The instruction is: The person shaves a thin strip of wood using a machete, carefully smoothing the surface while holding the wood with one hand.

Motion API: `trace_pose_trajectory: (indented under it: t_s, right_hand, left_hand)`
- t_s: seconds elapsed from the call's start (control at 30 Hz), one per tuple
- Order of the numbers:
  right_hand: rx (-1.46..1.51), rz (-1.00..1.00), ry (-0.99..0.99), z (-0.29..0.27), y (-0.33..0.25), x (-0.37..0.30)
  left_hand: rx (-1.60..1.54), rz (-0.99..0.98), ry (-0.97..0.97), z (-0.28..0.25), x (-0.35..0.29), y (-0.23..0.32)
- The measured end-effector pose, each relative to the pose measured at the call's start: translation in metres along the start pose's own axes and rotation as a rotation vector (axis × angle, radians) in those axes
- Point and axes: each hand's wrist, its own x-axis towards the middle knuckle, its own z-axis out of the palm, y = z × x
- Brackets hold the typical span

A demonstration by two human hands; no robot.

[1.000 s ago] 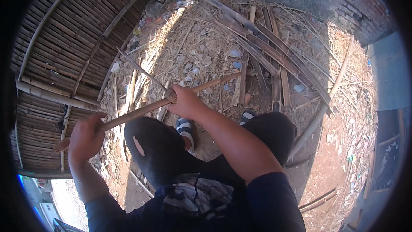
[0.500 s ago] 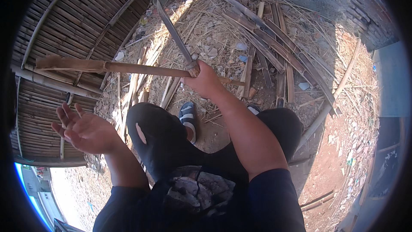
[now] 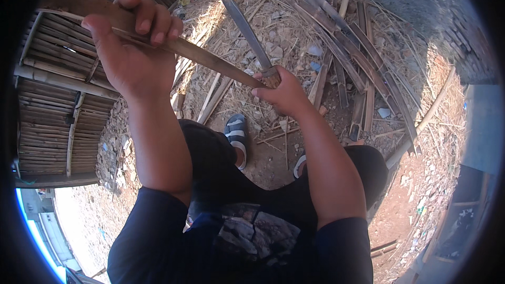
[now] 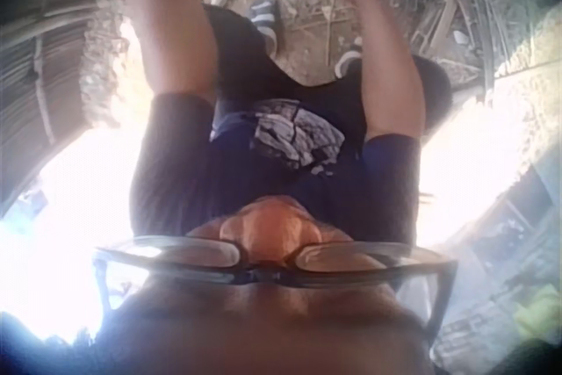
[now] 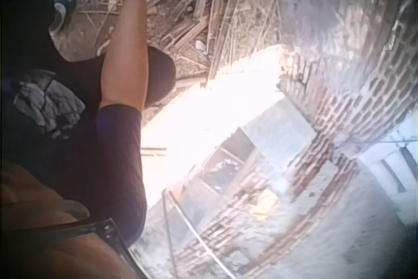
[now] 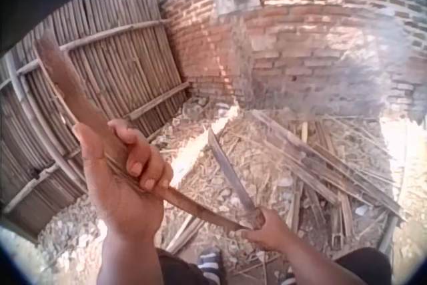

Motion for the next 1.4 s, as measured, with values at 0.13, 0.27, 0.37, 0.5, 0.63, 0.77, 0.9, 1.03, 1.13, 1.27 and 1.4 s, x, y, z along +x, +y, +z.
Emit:
trace_pose_trajectory:
  t_s: [0.13,0.27,0.37,0.5,0.63,0.77,0.9,1.03,1.13,1.27,1.4]
  right_hand:
    - [-0.049,0.000,0.112,-0.004,0.016,0.008]
    - [0.017,0.132,0.140,-0.009,0.016,0.012]
    - [0.062,0.157,0.176,-0.005,0.015,0.016]
    - [0.081,0.186,0.217,0.001,0.012,0.017]
    - [0.076,0.189,0.220,0.004,0.015,0.018]
    - [0.053,0.195,0.228,0.005,0.016,0.015]
    - [0.050,0.211,0.226,0.001,0.022,0.014]
    - [-0.255,0.359,0.240,-0.001,0.028,0.014]
    - [-0.466,0.326,0.205,-0.009,0.071,0.014]
    - [-0.543,0.455,0.136,0.004,0.075,0.009]
    - [-0.561,0.364,0.240,-0.012,0.114,0.011]
  left_hand:
    - [0.207,0.134,0.240,-0.008,-0.016,0.021]
    - [0.267,0.197,0.172,-0.038,-0.025,0.045]
    - [0.341,0.269,0.279,-0.050,-0.028,0.043]
    - [0.432,0.250,0.530,-0.057,-0.026,0.015]
    - [0.555,0.285,0.607,-0.065,-0.029,0.003]
    - [0.629,0.363,0.593,-0.068,-0.029,0.001]
    - [0.580,0.323,0.583,-0.074,-0.027,-0.001]
    - [0.593,0.318,0.678,-0.074,-0.025,-0.008]
    - [0.664,0.349,0.744,-0.070,-0.018,-0.012]
    - [0.702,0.355,0.789,-0.083,-0.012,0.000]
    - [0.489,0.328,0.745,-0.081,-0.012,0.014]
